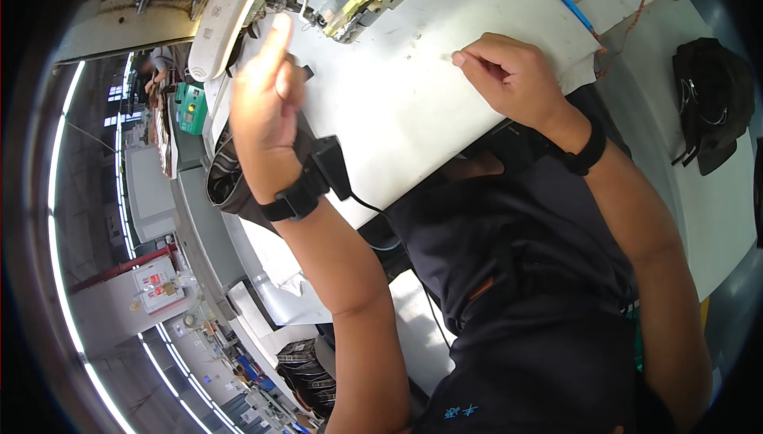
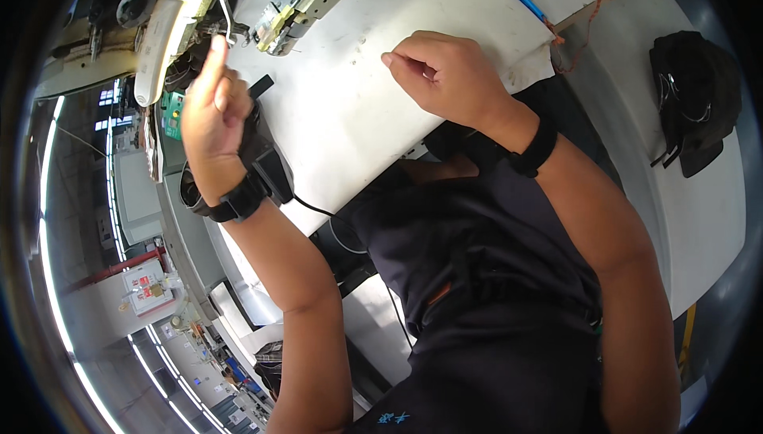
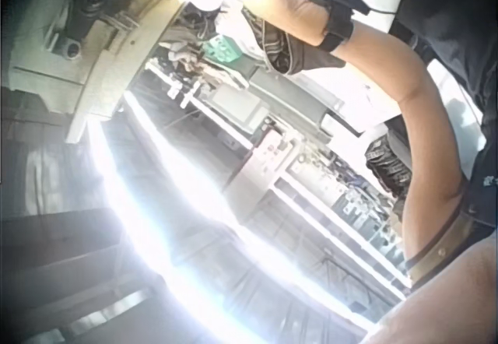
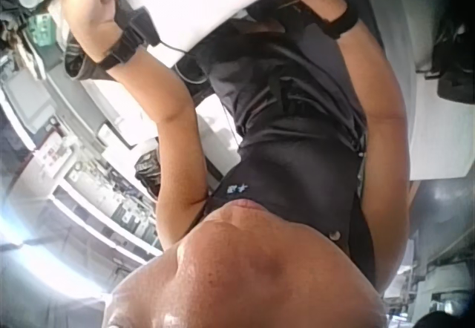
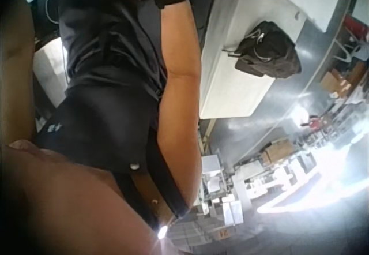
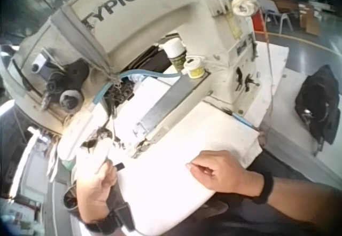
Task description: Sewing and assembling a fabric bag using an industrial sewing machine.
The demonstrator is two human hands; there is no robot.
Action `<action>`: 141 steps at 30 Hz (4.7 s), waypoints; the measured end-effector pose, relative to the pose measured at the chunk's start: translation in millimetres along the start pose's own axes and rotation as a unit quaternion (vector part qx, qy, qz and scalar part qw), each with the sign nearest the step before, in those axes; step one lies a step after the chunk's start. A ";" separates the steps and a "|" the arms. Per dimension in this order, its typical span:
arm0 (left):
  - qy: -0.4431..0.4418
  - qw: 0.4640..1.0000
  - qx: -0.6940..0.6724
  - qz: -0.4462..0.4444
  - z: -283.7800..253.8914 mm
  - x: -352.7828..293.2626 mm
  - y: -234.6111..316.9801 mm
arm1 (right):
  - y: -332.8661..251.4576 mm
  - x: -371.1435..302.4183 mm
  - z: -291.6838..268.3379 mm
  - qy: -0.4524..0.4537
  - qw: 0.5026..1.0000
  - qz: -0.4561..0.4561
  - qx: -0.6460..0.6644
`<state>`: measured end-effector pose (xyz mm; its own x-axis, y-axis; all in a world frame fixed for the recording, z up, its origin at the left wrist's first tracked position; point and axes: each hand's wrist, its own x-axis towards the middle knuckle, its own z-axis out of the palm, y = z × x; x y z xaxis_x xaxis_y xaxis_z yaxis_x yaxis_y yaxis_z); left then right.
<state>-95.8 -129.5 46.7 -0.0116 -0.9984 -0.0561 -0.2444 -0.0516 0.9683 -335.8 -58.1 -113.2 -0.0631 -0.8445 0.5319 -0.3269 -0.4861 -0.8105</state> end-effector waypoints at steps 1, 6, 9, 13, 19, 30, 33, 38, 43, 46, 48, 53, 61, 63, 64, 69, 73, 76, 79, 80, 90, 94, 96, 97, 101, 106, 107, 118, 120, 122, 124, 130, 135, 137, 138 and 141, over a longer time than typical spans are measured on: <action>-0.073 0.994 -0.069 -0.035 -2.1 -3.3 -5.0 | 0.0 -0.2 0.4 0.001 1.000 0.002 0.001; -0.240 0.901 -0.327 -0.153 12.4 -45.2 -51.9 | -2.6 0.7 0.4 0.003 1.000 0.008 0.004; -0.193 0.907 -0.312 -0.208 40.3 -106.0 -77.7 | -12.8 5.8 -2.0 -0.030 0.997 0.057 0.044; -0.253 0.856 -0.294 -0.341 79.8 -197.0 -106.1 | -45.4 7.5 -3.4 -0.162 0.928 0.218 0.254; -0.172 0.938 -0.097 -0.284 84.1 -232.9 -154.6 | -85.3 -9.4 3.9 -0.235 0.876 0.231 0.352; 0.154 0.916 0.206 0.309 2.1 -188.1 -32.6 | -39.4 -97.6 -27.7 -0.217 0.967 0.130 0.033; 0.103 0.815 0.387 0.418 16.5 -151.0 -31.9 | -33.9 -121.5 -45.4 -0.246 0.944 0.217 0.020; -0.289 0.669 0.529 0.435 67.5 -122.4 -61.6 | -26.9 -144.1 -58.8 -0.247 0.952 0.178 0.022; -0.195 0.737 0.426 0.487 51.9 -117.5 -72.0 | -22.4 -142.9 -90.6 -0.273 0.941 0.194 -0.057; -0.181 0.747 0.443 0.461 41.6 -121.9 -76.7 | -28.3 -115.2 -114.9 -0.260 0.943 0.127 -0.166; -0.177 0.751 0.439 0.461 39.9 -128.4 -80.7 | -23.9 -79.4 -123.4 -0.134 0.974 0.102 -0.151; -0.182 0.766 0.429 0.442 41.0 -142.0 -85.8 | 45.0 18.7 -122.8 0.004 0.938 -0.019 -0.345; -0.167 0.792 0.428 0.402 27.9 -138.2 -80.7 | 48.3 21.1 -132.4 -0.090 0.815 -0.009 -0.572; -0.168 0.802 0.416 0.394 30.0 -132.4 -79.7 | 15.8 2.7 -140.1 -0.093 0.868 0.070 -0.482; -0.166 0.812 0.402 0.389 32.0 -128.9 -78.6 | -1.0 -7.2 -142.4 -0.092 0.889 0.112 -0.435; -0.185 0.838 0.372 0.355 40.3 -112.8 -64.5 | -54.7 -44.0 -120.8 -0.206 0.937 0.267 -0.086; -0.199 0.834 0.367 0.360 42.1 -105.8 -50.0 | -72.8 -44.3 -84.8 -0.277 0.945 0.152 -0.087; -0.176 0.817 0.406 0.370 41.3 -106.6 -41.3 | -84.0 -32.1 -63.1 -0.302 0.928 0.126 -0.181; -0.193 0.809 0.404 0.380 39.8 -105.2 -35.4 | -92.4 -20.9 -51.8 -0.295 0.922 0.057 -0.243; -0.202 0.811 0.399 0.377 39.1 -104.8 -33.3 | -94.5 -17.0 -49.4 -0.301 0.911 0.048 -0.277; -0.139 0.807 0.427 0.385 38.6 -108.6 -33.8 | -91.2 -5.4 -33.5 -0.289 0.896 0.003 -0.336; -0.052 0.867 0.354 0.348 23.7 -96.4 -42.8 | -64.4 2.1 -50.7 -0.250 0.900 0.024 -0.356; -0.045 0.919 0.280 0.274 11.5 -92.9 -45.6 | -45.1 14.0 -55.7 -0.198 0.909 0.004 -0.366; -0.049 0.949 0.228 0.211 6.7 -90.6 -46.8 | -35.9 20.8 -56.0 -0.170 0.911 -0.018 -0.376; -0.019 0.979 0.104 0.175 0.7 -85.8 -50.0 | -25.8 31.4 -45.3 -0.092 0.905 -0.172 -0.378; 0.034 0.963 0.136 0.231 9.7 -93.3 -44.8 | -68.6 13.9 -12.9 -0.193 0.970 0.111 0.094; 0.028 0.960 0.149 0.235 11.6 -94.2 -43.5 | -76.6 14.3 -5.1 -0.200 0.958 0.143 0.145; -0.004 0.945 0.107 0.309 3.9 -71.4 -53.5 | -84.7 36.9 22.6 -0.203 0.931 0.183 0.241; 0.028 0.961 0.094 0.260 -0.1 -59.4 -56.2 | -72.1 37.1 24.1 -0.179 0.935 0.198 0.235; 0.049 0.970 0.069 0.228 -4.4 -42.6 -57.9 | -56.3 37.2 27.2 -0.157 0.942 0.203 0.219; 0.062 0.978 0.036 0.195 -7.8 -25.4 -58.8 | -41.1 32.8 33.6 -0.165 0.951 0.204 0.165; 0.039 0.946 -0.027 0.320 7.0 -10.9 -60.3 | -20.3 13.5 39.4 -0.158 0.958 0.215 0.106; 0.042 0.961 -0.071 0.263 15.5 -6.1 -56.7 | -21.3 12.3 42.4 -0.170 0.964 0.196 0.063; 0.029 0.966 -0.084 0.243 15.2 -2.9 -55.6 | -22.8 12.3 43.8 -0.169 0.965 0.194 0.053; 0.031 0.966 -0.079 0.243 15.3 -1.6 -55.2 | -23.4 12.2 44.4 -0.168 0.965 0.194 0.049; 0.041 0.965 -0.086 0.243 17.1 1.1 -55.7 | -23.9 11.3 45.1 -0.170 0.966 0.190 0.041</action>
<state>-98.8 -127.3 -11.4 -0.0062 -0.9037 0.4281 -0.0641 0.4276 0.9017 -286.2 -66.1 -98.9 0.1546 -0.9838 0.0910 -0.2654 -0.1300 -0.9553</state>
